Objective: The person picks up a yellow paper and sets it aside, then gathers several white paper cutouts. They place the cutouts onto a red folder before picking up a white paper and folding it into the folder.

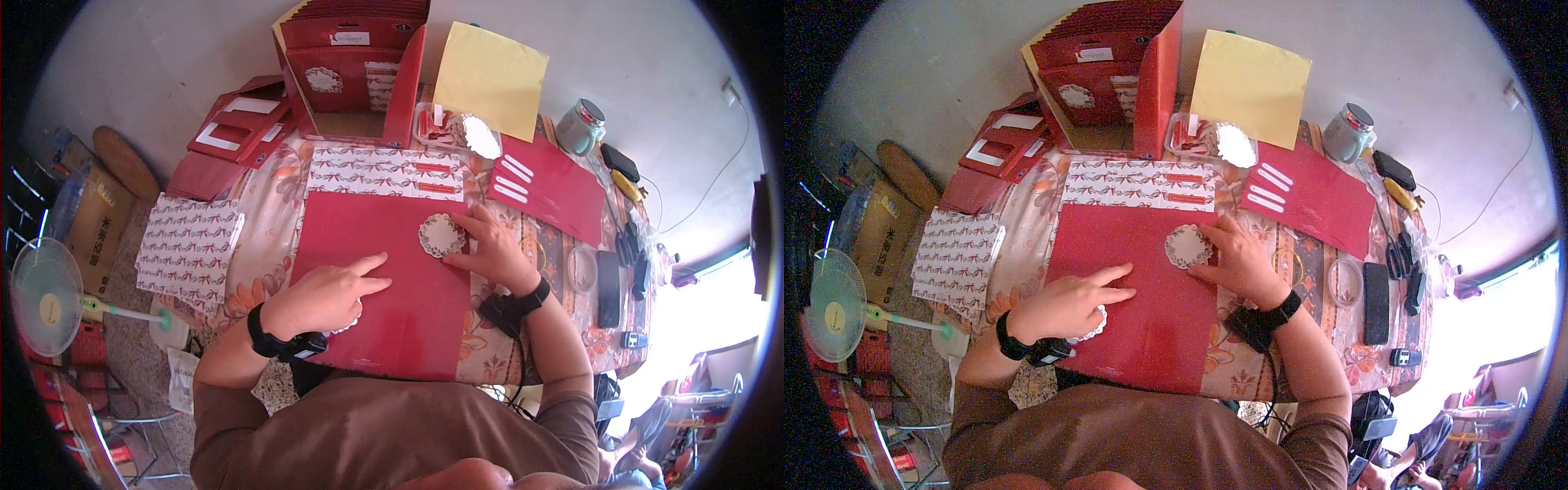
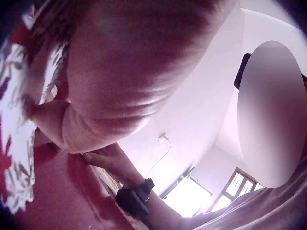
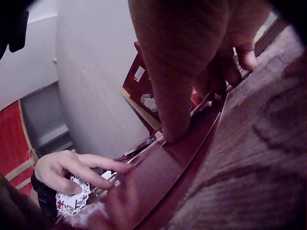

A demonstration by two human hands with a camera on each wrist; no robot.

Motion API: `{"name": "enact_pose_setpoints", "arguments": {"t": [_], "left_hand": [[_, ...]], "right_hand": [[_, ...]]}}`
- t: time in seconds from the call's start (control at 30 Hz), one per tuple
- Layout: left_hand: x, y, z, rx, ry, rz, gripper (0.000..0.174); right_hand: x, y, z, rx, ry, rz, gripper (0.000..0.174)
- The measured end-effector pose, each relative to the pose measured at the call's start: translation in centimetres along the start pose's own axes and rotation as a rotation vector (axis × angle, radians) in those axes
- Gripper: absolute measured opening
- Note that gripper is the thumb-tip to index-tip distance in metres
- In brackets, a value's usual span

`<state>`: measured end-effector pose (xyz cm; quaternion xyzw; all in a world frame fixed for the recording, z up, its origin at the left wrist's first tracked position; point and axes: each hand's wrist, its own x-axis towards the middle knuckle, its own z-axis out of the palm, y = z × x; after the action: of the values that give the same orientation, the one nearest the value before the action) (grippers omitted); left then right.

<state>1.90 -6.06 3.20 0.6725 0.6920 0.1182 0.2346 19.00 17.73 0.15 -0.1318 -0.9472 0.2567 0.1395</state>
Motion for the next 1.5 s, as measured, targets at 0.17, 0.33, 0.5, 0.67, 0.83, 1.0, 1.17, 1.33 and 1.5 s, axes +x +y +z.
{"name": "enact_pose_setpoints", "arguments": {"t": [0.17,0.33,0.5,0.67,0.83,1.0,1.17,1.33,1.5], "left_hand": [[0.02,-0.01,-0.02,-0.002,-0.003,-0.003,0.046],[0.04,-0.01,-0.06,0.0,-0.004,-0.001,0.046],[0.07,0.11,-0.15,-0.014,-0.029,-0.027,0.047],[0.07,0.08,-0.12,-0.015,-0.029,-0.025,0.047],[0.02,-0.1,0.08,-0.017,-0.008,-0.002,0.047],[-0.02,0.17,-0.16,-0.01,-0.007,-0.01,0.047],[0.01,0.19,-0.22,-0.005,-0.012,-0.007,0.047],[0.05,0.24,-0.28,-0.006,-0.03,-0.017,0.047],[0.09,0.06,-0.19,0.001,-0.03,-0.003,0.048]], "right_hand": [[-0.01,0.23,0.08,-0.008,0.001,-0.019,0.061],[0.03,0.17,0.09,-0.025,0.003,-0.019,0.061],[0.04,-0.08,-0.08,-0.028,-0.019,-0.002,0.061],[0.09,0.07,-0.05,-0.024,-0.025,-0.017,0.062],[0.12,-0.03,-0.08,-0.034,-0.018,-0.027,0.062],[0.07,0.15,0.0,-0.032,-0.007,-0.038,0.062],[0.04,0.15,-0.05,-0.055,-0.017,-0.041,0.062],[0.05,-0.2,-0.28,-0.079,-0.027,-0.035,0.062],[-0.01,0.15,-0.26,-0.044,-0.007,-0.037,0.062]]}}
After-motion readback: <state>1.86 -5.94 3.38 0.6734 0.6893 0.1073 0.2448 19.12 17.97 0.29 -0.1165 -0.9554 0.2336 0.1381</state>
